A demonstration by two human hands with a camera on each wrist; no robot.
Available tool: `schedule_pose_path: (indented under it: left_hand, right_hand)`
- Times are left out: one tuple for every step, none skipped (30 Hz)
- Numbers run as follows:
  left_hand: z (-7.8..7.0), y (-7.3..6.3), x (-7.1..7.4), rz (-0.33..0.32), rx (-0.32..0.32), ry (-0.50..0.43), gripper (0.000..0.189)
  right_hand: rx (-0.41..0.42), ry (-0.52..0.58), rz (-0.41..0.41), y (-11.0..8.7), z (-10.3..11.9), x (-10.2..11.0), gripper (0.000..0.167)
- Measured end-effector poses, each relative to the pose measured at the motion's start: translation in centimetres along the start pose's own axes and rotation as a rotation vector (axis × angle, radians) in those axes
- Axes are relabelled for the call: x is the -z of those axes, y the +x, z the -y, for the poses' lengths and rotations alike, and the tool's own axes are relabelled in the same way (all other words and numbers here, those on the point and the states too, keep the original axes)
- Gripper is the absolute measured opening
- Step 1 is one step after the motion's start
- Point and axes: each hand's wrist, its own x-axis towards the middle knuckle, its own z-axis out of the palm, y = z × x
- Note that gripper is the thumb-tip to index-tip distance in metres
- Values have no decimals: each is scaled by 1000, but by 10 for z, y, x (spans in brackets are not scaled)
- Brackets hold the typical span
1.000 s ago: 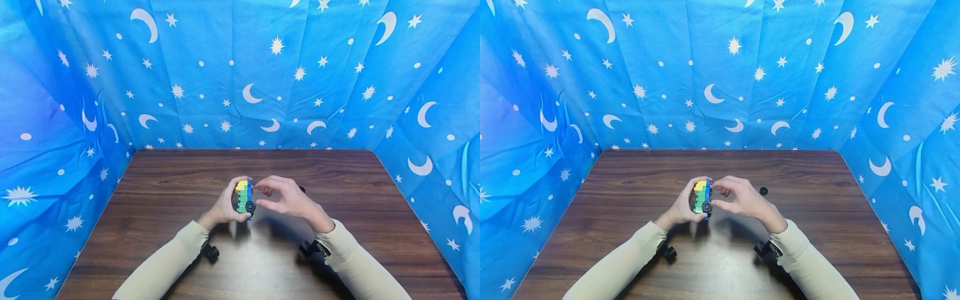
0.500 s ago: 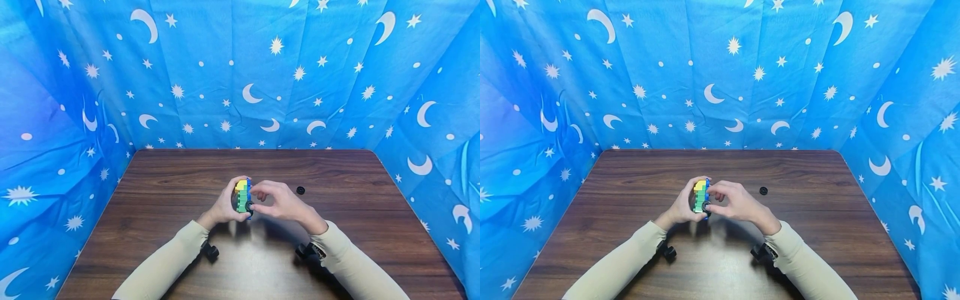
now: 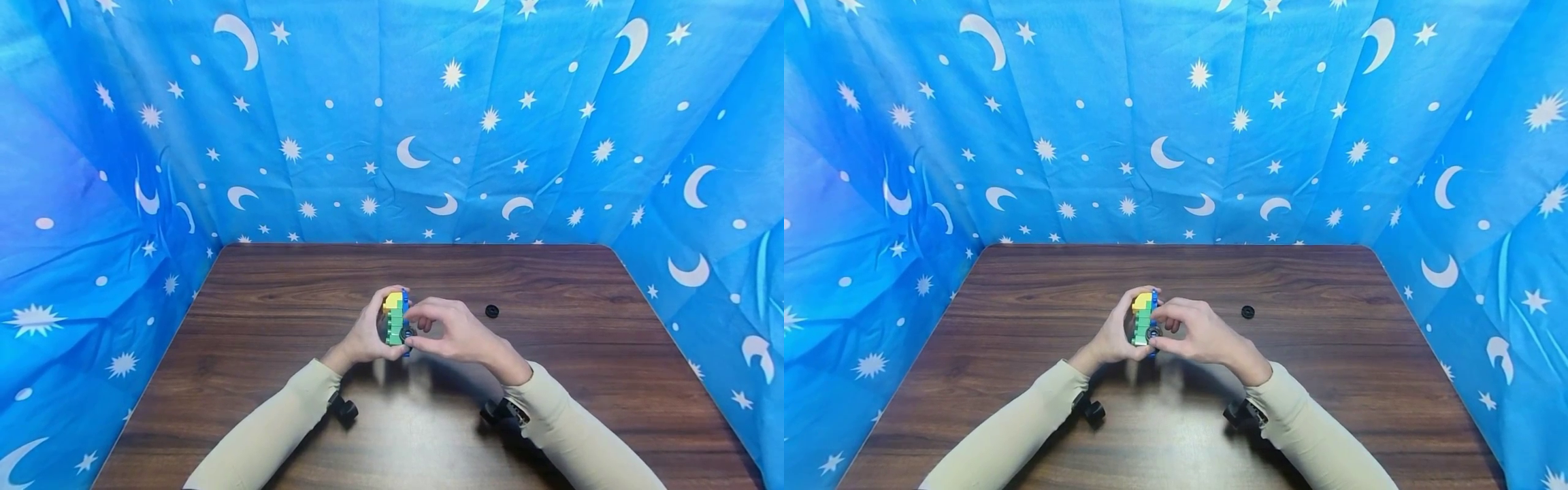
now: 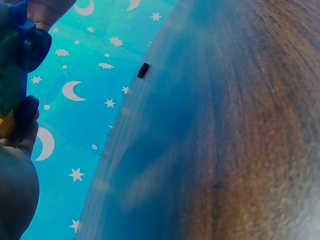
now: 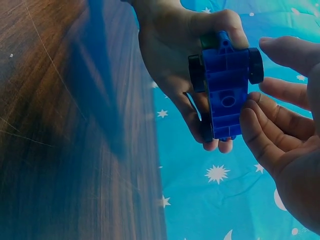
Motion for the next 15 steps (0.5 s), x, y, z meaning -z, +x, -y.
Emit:
schedule_pose_path:
  left_hand:
    - [0, 0, 0, 1, 5, 2, 91]
    - [-1, -1, 0, 2, 10, 5, 91]
    - [-1, -1, 0, 1, 16, 7, 91]
    - [-1, -1, 0, 3, 21, 5, 91]
    - [-1, -1, 0, 5, 25, 2, 91]
    - [-1, -2, 0, 7, 28, -2, 91]
    - [-1, -1, 1, 9, 31, -6, 91]
    - [0, -1, 1, 11, 32, -8, 91]
    - [0, -1, 1, 13, 32, -10, 91]
    - [0, -1, 1, 17, 32, -13, 92]
    - [0, -1, 2, 17, 31, -9, 92]
    - [0, -1, 2, 17, 28, -3, 92]
    - [0, -1, 2, 16, 26, 1, 92]
    - [0, -1, 2, 15, 23, 8, 92]
    - [0, -1, 2, 14, 19, 10, 92]
  right_hand:
    - [-6, 2, 3, 0, 0, 0, 31]
    - [-9, 4, 6, 0, 0, -1, 31]
    - [-10, 4, 9, 0, -1, -1, 30]
    - [-7, 6, 9, 1, -1, -1, 29]
    - [0, 9, 9, 1, -2, -2, 28]
    - [5, 14, 9, 1, -3, -1, 28]
    - [9, 18, 11, 1, -3, -1, 28]
    - [12, 22, 15, 1, -4, -1, 28]
    - [14, 27, 20, 1, -4, -1, 28]
    - [15, 34, 27, 1, -4, 0, 28]
    - [13, 38, 35, 1, -5, 0, 29]
    - [10, 42, 44, 1, -5, 1, 30]
    - [10, 45, 54, 1, -5, 1, 30]
    - [12, 49, 63, 1, -5, 1, 30]
    - [19, 51, 69, 1, -6, 1, 30]
